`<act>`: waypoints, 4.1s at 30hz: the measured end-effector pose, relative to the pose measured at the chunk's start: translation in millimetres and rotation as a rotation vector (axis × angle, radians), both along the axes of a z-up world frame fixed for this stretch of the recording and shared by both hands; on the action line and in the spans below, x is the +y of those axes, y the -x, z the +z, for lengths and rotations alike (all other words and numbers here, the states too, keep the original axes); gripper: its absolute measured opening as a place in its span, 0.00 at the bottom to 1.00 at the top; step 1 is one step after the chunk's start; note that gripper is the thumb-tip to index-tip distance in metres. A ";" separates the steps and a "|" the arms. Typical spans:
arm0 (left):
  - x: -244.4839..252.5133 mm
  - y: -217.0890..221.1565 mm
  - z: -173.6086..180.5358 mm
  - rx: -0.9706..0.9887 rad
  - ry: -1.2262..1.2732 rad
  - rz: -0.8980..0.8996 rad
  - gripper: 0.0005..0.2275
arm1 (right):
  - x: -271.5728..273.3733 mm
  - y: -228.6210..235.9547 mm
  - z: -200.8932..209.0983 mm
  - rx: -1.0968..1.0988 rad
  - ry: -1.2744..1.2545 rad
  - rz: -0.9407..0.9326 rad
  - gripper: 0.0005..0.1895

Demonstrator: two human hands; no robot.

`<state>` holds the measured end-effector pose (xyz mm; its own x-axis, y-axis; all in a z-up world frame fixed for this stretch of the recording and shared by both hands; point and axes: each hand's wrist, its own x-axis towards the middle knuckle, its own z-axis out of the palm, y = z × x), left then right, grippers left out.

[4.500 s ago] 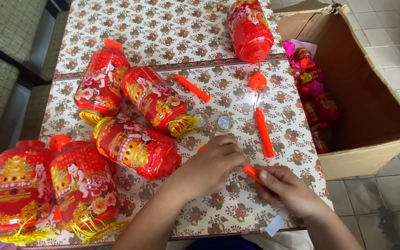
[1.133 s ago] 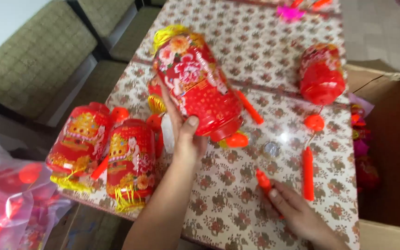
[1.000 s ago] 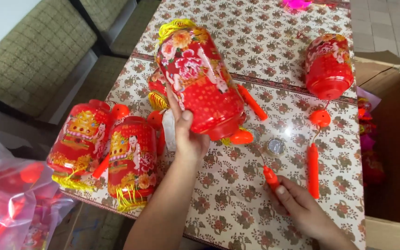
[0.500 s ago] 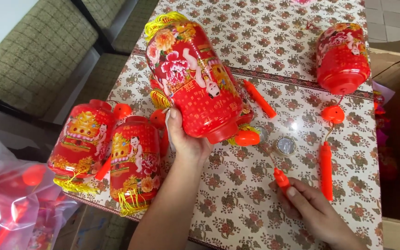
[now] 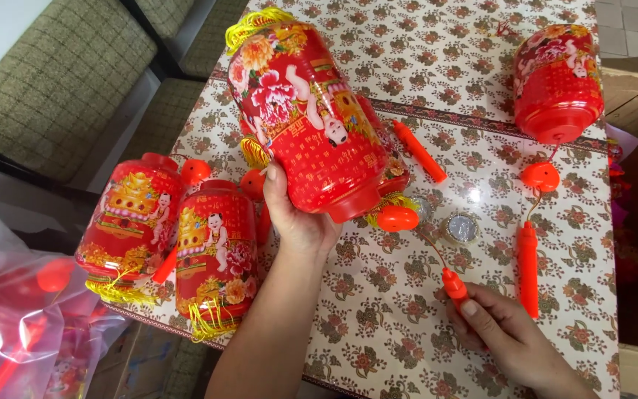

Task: Assembling decorative lanterns by attaching light-up handles, testing the electronic components, and wiping them clean.

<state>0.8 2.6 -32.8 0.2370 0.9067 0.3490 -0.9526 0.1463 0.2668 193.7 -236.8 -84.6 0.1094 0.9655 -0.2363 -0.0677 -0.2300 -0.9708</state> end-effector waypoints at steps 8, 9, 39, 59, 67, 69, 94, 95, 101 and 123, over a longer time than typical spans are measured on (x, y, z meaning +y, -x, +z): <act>0.4 -0.7 4.5 -0.020 -0.008 0.050 0.28 | -3.6 -5.0 -11.0 -0.023 -0.072 0.015 0.20; 0.3 -0.8 5.1 -0.021 0.000 0.053 0.29 | -3.1 -5.1 -8.5 -0.074 -0.065 0.029 0.21; 2.9 6.0 -12.3 0.028 -0.182 0.056 0.31 | -10.5 -17.3 -13.3 -0.094 0.076 -0.107 0.25; -93.7 31.7 71.4 0.916 0.102 0.355 0.53 | -32.2 -26.4 47.2 -0.638 0.082 0.243 0.18; -135.7 38.2 83.2 1.473 0.438 0.124 0.51 | -47.4 -31.5 53.9 -0.638 0.115 0.269 0.20; -136.6 38.9 84.4 1.620 0.533 0.007 0.52 | -48.0 -35.3 53.5 -0.602 0.101 0.244 0.20; -156.8 -7.6 16.9 1.270 -1.590 0.445 0.19 | 4.5 -38.9 106.6 -0.649 0.285 0.478 0.15; -152.6 -14.8 4.8 1.307 -1.588 0.400 0.16 | 4.1 -39.4 102.1 -0.673 0.278 0.509 0.16; -146.6 -22.1 -16.0 1.312 -1.559 0.460 0.09 | -6.7 -37.7 77.8 -0.678 0.063 0.454 0.13; -140.4 -7.3 -26.2 1.617 -1.455 0.419 0.11 | -10.6 -19.8 52.0 -1.062 -0.609 0.067 0.13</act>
